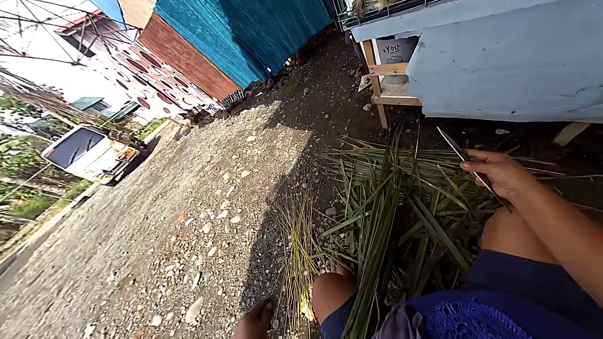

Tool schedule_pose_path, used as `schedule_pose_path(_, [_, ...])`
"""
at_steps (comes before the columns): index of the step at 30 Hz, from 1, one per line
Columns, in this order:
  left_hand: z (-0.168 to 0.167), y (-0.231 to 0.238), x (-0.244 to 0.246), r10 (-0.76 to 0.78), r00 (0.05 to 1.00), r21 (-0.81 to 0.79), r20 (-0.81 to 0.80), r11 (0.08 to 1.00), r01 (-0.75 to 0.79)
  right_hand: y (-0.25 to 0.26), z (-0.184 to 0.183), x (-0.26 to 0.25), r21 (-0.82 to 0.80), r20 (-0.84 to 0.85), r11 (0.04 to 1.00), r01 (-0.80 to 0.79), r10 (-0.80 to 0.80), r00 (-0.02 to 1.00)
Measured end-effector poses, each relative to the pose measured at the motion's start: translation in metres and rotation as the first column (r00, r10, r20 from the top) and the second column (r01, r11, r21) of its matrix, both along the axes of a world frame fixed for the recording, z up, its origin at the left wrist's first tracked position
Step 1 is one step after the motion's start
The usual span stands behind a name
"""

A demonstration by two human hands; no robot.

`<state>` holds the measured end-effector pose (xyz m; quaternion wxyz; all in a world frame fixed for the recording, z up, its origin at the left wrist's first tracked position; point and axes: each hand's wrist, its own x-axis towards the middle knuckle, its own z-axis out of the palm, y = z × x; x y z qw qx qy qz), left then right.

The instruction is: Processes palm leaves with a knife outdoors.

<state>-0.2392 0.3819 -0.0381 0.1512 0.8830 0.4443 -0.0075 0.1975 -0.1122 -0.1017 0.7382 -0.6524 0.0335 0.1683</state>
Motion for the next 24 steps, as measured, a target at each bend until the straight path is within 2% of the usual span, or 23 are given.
schedule_pose_path(2, [0.002, -0.048, 0.054, -0.047, 0.989, -0.18, 0.14, 0.981, 0.072, 0.034, 0.008, -0.036, -0.002, 0.045, 0.951, -0.309, 0.308, 0.95])
schedule_pose_path(4, [0.01, -0.096, 0.098, -0.12, 0.968, -0.326, 0.222, 0.926, 0.19, 0.068, 0.015, -0.075, 0.02, 0.066, 0.848, -0.529, 0.527, 0.847])
schedule_pose_path(6, [0.011, -0.13, 0.128, -0.216, 0.931, -0.421, 0.294, 0.845, 0.329, 0.095, 0.019, -0.108, 0.063, 0.073, 0.757, -0.651, 0.647, 0.759])
schedule_pose_path(8, [0.012, -0.156, 0.148, -0.292, 0.893, -0.478, 0.342, 0.764, 0.433, 0.112, 0.022, -0.132, 0.111, 0.067, 0.705, -0.701, 0.698, 0.713])
schedule_pose_path(11, [0.008, -0.18, 0.162, -0.368, 0.857, -0.513, 0.36, 0.689, 0.511, 0.121, 0.023, -0.145, 0.197, -0.004, 0.716, -0.67, 0.684, 0.73])
schedule_pose_path(14, [0.0, -0.185, 0.163, -0.37, 0.854, -0.551, 0.365, 0.654, 0.518, 0.118, 0.019, -0.144, 0.279, -0.122, 0.759, -0.588, 0.635, 0.763])
schedule_pose_path(18, [-0.004, -0.181, 0.156, -0.358, 0.853, -0.58, 0.381, 0.626, 0.522, 0.114, 0.016, -0.145, 0.339, -0.186, 0.789, -0.512, 0.59, 0.786])
schedule_pose_path(24, [-0.009, -0.163, 0.135, -0.366, 0.837, -0.568, 0.407, 0.617, 0.545, 0.109, 0.023, -0.12, 0.364, -0.266, 0.88, -0.306, 0.413, 0.871])
